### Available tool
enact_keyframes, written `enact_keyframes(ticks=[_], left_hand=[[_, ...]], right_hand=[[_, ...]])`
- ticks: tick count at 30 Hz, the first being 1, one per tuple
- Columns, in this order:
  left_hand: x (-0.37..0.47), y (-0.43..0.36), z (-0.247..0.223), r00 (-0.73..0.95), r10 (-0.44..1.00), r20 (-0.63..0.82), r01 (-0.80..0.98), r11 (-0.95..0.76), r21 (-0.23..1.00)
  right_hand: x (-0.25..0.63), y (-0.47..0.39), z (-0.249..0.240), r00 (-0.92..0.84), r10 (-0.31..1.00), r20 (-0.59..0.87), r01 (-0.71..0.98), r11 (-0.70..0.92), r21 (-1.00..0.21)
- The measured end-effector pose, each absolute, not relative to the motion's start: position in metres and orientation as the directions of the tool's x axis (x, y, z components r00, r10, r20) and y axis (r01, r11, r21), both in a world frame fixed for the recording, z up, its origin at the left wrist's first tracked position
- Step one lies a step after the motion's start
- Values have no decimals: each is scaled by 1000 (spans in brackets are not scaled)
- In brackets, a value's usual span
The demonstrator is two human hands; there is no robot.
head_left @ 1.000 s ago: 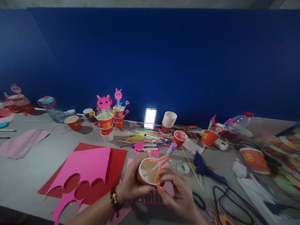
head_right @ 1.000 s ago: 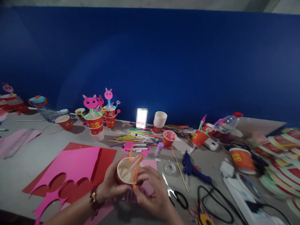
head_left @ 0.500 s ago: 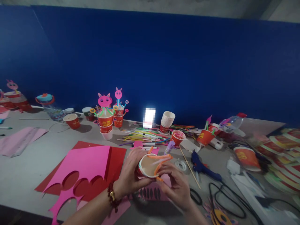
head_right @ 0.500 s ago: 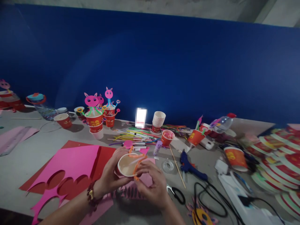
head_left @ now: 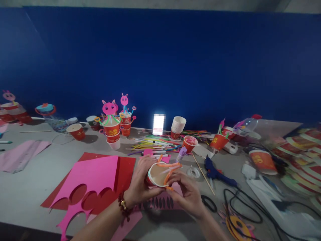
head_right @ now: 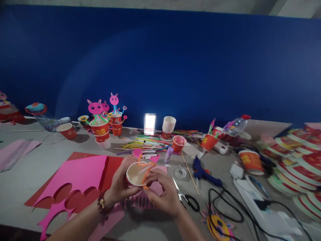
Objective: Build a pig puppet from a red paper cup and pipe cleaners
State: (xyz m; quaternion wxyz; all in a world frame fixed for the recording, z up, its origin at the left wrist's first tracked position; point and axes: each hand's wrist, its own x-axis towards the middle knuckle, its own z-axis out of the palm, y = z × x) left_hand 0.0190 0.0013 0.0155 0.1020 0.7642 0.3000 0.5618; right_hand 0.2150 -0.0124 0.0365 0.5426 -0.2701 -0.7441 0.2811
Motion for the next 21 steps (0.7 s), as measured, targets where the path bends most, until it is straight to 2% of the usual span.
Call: enact_keyframes(ticks=[13, 21], left_hand=[[17, 5, 6, 203, 560, 804, 364, -805, 469], [19, 4, 3, 175, 596, 784, 344, -783, 518]], right_hand=[[214, -11, 34, -287, 725, 626, 64, 667, -742], [212, -11, 35, -300, 711, 636, -2, 666, -746]])
